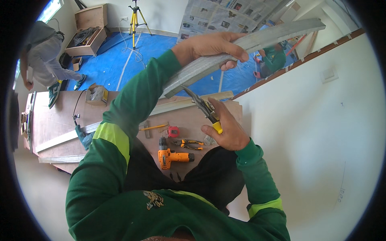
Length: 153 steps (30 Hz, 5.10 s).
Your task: The person measures a metal strip against the ceiling, marks it with a pencil, and then cuts it to length using tin snips. The cut piece is set aside on the floor.
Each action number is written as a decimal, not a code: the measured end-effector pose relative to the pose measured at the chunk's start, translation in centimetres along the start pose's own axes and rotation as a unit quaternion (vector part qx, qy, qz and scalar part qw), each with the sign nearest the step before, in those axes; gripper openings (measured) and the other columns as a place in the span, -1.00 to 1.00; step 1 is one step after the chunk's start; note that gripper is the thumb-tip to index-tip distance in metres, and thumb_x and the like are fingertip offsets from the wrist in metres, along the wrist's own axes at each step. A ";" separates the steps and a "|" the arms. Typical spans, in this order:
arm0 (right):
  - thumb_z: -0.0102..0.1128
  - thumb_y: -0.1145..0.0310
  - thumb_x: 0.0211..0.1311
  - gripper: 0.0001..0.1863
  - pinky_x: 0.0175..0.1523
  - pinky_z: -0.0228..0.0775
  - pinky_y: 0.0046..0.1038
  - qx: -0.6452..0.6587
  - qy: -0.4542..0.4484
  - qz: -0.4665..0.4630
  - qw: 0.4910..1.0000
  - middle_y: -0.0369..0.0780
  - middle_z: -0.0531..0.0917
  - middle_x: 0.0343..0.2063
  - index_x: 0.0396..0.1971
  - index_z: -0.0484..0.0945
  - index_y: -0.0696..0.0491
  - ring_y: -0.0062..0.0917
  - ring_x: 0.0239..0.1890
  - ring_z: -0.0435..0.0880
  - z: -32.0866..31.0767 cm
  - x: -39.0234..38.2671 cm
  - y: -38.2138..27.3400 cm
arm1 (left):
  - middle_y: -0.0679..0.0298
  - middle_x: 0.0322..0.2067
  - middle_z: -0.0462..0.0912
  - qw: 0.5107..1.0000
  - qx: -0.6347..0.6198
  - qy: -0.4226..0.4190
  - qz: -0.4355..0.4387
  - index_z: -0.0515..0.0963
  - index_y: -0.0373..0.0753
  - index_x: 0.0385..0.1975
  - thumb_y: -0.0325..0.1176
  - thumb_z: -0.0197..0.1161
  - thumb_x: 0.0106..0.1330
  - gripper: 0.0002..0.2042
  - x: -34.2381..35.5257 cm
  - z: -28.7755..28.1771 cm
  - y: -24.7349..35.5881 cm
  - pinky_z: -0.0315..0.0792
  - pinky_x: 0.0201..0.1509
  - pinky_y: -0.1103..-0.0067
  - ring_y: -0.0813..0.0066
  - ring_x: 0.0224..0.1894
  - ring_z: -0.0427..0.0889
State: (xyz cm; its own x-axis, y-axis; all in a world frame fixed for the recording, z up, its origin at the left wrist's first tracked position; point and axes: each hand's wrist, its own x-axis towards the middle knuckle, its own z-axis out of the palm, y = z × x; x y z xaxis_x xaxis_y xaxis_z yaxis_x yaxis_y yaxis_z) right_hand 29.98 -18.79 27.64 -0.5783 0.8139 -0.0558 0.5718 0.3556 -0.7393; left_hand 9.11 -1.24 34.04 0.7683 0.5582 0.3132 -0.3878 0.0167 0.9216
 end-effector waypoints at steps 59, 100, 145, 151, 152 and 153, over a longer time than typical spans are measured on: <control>0.35 0.31 0.22 -0.41 -0.10 0.52 -0.06 -0.019 -0.077 0.120 0.990 0.18 0.63 -0.33 0.13 0.40 0.35 0.11 -0.27 0.67 0.3 -3.0 2.0 | 0.39 -0.36 0.65 0.987 -0.128 -0.016 -0.100 0.49 -0.32 0.15 -0.30 0.45 0.45 -0.60 2.3 -1.6 -8.9 0.61 -0.48 0.79 0.79 -0.47 0.63; 0.39 0.34 0.25 -0.46 0.05 0.50 -0.16 -0.114 -0.051 0.165 0.978 0.05 0.63 -0.22 0.15 0.40 0.22 -0.03 -0.15 0.65 -4.5 -5.4 -0.4 | 0.42 -0.16 0.51 0.990 -0.135 -0.006 0.043 0.34 -0.21 0.50 -0.27 0.37 0.48 -0.37 3.0 1.8 -6.9 0.40 -0.53 0.81 0.86 -0.52 0.42; 0.42 0.23 0.35 -0.40 0.09 0.52 -0.10 -0.147 -0.052 0.196 0.968 0.20 0.65 -0.17 0.18 0.42 0.32 0.10 -0.10 0.69 -4.5 -6.4 -1.5 | 0.36 -0.26 0.53 0.977 -0.206 -0.033 0.050 0.43 -0.31 0.13 -0.32 0.42 0.48 -0.61 3.5 3.8 -7.7 0.51 -0.46 0.75 0.76 -0.44 0.56; 0.37 0.31 0.29 -0.44 0.01 0.51 -0.09 -0.143 -0.052 0.171 0.973 0.19 0.64 -0.27 0.16 0.41 0.32 0.12 -0.18 0.67 -5.0 -6.4 -0.4 | 0.35 -0.27 0.56 0.986 -0.158 -0.017 0.042 0.36 -0.33 0.27 -0.31 0.47 0.43 -0.47 3.8 3.3 -7.3 0.57 -0.45 0.73 0.74 -0.43 0.60; 0.37 0.31 0.28 -0.44 -0.01 0.51 -0.09 -0.136 -0.052 0.163 0.976 0.19 0.64 -0.29 0.15 0.42 0.31 0.12 -0.20 0.67 -5.0 -6.4 -0.1 | 0.35 -0.24 0.57 0.989 -0.142 -0.007 0.033 0.36 -0.32 0.32 -0.33 0.46 0.43 -0.44 3.8 3.0 -7.3 0.55 -0.45 0.73 0.76 -0.43 0.58; 0.36 0.32 0.28 -0.45 -0.03 0.52 -0.10 -0.128 -0.052 0.158 0.978 0.18 0.63 -0.30 0.14 0.42 0.31 0.12 -0.22 0.67 -5.0 -6.3 0.2 | 0.34 -0.21 0.58 0.992 -0.128 -0.001 0.022 0.36 -0.32 0.36 -0.35 0.45 0.42 -0.42 3.8 2.8 -7.3 0.52 -0.44 0.73 0.77 -0.43 0.56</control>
State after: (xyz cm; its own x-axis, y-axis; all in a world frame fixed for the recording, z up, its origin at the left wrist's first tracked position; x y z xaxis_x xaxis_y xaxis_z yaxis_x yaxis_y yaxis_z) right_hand 36.70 -21.54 31.18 -0.3981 0.8555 -0.3312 0.8501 0.2084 -0.4836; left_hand 16.29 -1.52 29.16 0.7486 0.5620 0.3518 -0.5368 0.2022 0.8191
